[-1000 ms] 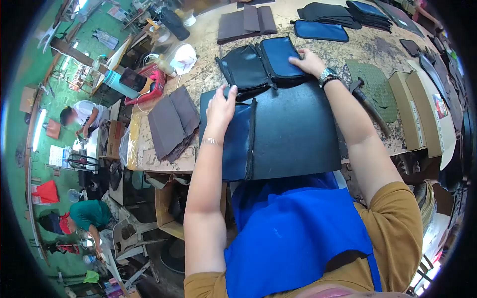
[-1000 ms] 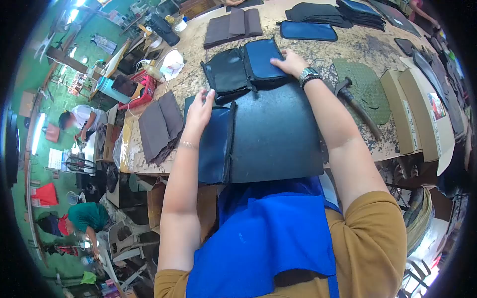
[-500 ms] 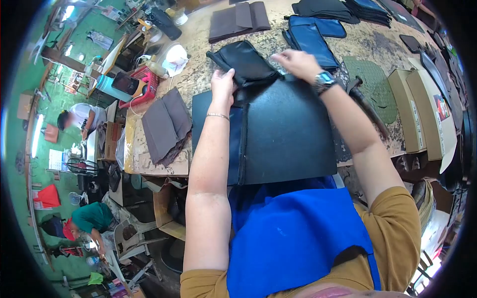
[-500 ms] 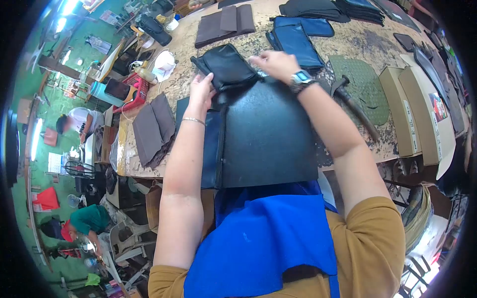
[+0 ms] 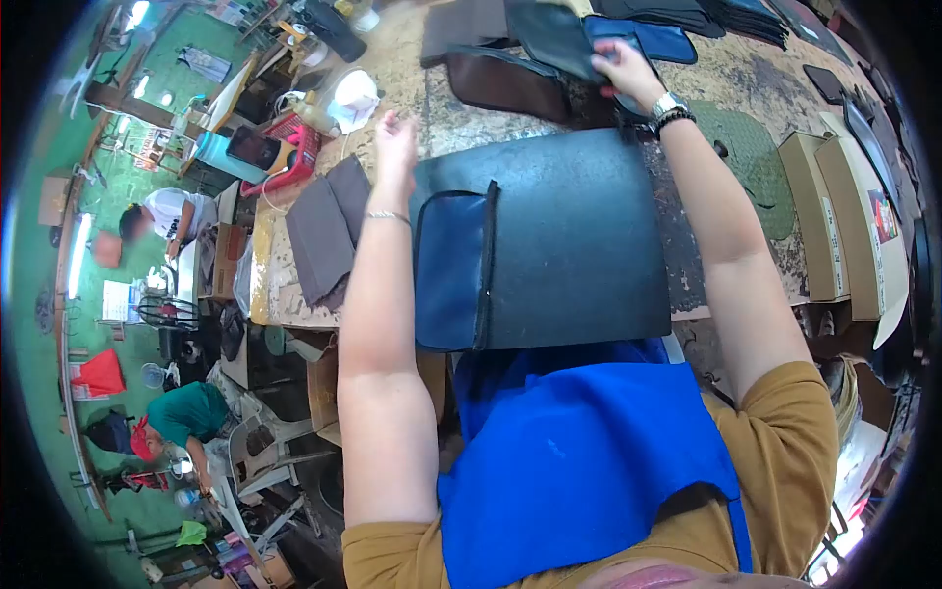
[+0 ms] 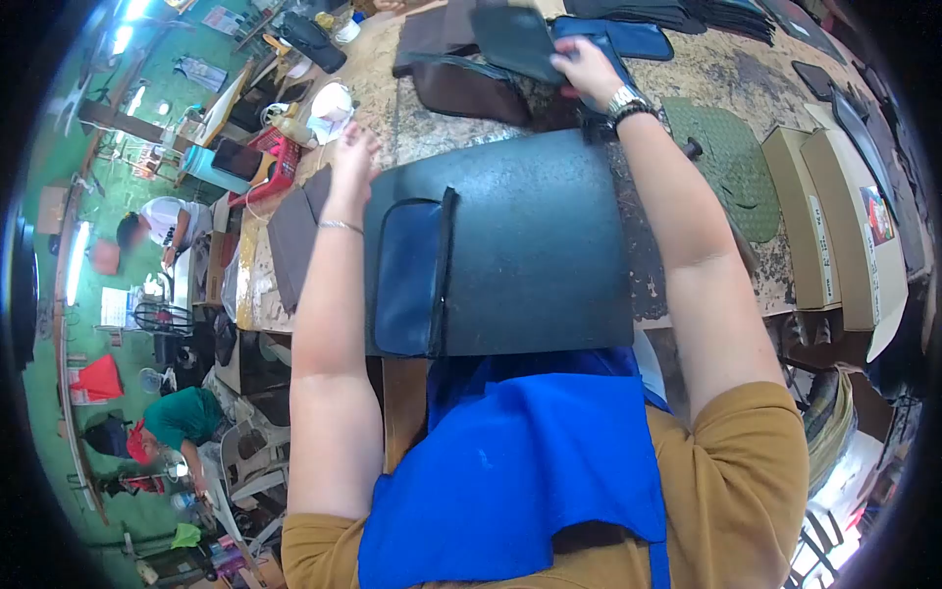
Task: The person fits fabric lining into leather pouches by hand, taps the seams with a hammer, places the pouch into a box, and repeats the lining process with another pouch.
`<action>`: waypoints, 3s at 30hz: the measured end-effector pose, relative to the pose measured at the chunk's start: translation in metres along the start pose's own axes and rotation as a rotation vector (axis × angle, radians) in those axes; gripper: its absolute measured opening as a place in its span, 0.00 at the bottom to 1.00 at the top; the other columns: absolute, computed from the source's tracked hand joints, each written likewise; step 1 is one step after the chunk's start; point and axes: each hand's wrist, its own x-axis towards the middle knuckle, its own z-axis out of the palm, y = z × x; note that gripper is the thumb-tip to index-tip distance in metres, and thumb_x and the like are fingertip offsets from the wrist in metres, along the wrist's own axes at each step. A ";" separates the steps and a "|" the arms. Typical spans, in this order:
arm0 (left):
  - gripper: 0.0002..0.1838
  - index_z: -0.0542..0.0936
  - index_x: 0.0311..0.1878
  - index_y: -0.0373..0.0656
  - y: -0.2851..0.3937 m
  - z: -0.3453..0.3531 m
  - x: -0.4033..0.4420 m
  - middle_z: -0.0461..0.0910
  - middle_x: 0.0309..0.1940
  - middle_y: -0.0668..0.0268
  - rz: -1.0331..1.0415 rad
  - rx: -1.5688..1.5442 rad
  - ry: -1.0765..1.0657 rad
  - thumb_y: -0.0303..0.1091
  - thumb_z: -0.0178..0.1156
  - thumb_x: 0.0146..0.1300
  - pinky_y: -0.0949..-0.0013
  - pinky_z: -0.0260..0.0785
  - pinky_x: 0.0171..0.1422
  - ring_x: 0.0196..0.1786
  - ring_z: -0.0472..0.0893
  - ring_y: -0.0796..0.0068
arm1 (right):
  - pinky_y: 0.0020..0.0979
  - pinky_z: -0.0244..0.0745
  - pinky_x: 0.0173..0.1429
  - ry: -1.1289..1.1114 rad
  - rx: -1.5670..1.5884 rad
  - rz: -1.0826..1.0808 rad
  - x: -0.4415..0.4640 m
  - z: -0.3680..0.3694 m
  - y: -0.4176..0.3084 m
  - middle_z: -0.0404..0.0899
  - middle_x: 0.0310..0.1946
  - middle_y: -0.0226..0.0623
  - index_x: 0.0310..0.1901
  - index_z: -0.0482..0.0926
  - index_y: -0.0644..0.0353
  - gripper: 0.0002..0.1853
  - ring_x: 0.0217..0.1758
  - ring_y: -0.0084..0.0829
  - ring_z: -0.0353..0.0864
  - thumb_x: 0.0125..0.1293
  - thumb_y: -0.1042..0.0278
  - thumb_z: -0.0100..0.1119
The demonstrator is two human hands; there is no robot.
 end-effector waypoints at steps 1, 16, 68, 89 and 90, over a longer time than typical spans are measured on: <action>0.25 0.69 0.67 0.40 -0.007 0.001 0.003 0.77 0.44 0.65 0.090 0.116 -0.022 0.30 0.60 0.67 0.65 0.74 0.54 0.43 0.77 0.77 | 0.36 0.86 0.44 -0.010 0.101 0.120 -0.004 0.001 0.007 0.77 0.51 0.39 0.61 0.72 0.59 0.22 0.51 0.32 0.80 0.68 0.65 0.64; 0.32 0.74 0.66 0.53 0.007 0.071 -0.028 0.75 0.65 0.57 0.871 0.648 0.108 0.19 0.56 0.56 0.51 0.75 0.58 0.56 0.80 0.49 | 0.21 0.84 0.35 -0.102 0.420 -0.259 -0.100 0.019 -0.113 0.78 0.52 0.31 0.71 0.62 0.54 0.29 0.44 0.18 0.81 0.70 0.74 0.58; 0.26 0.70 0.62 0.38 -0.001 -0.061 -0.286 0.80 0.46 0.59 0.166 0.085 -0.129 0.16 0.60 0.58 0.75 0.79 0.43 0.44 0.84 0.76 | 0.26 0.81 0.46 -0.651 0.146 -0.187 -0.290 0.140 -0.102 0.78 0.43 0.32 0.50 0.74 0.60 0.18 0.43 0.22 0.82 0.58 0.78 0.66; 0.33 0.67 0.67 0.42 0.000 -0.086 -0.243 0.76 0.53 0.57 0.419 0.447 -0.011 0.34 0.70 0.60 0.66 0.73 0.57 0.55 0.78 0.69 | 0.43 0.77 0.48 -0.423 -0.173 -0.842 -0.273 0.163 -0.124 0.77 0.39 0.45 0.43 0.71 0.61 0.15 0.43 0.49 0.80 0.52 0.83 0.54; 0.41 0.60 0.74 0.42 -0.002 -0.091 -0.232 0.69 0.66 0.55 0.328 0.129 -0.082 0.54 0.65 0.66 0.63 0.63 0.70 0.70 0.68 0.64 | 0.38 0.80 0.45 -0.413 -0.110 -0.804 -0.274 0.162 -0.125 0.77 0.39 0.40 0.44 0.72 0.60 0.14 0.43 0.40 0.82 0.56 0.84 0.55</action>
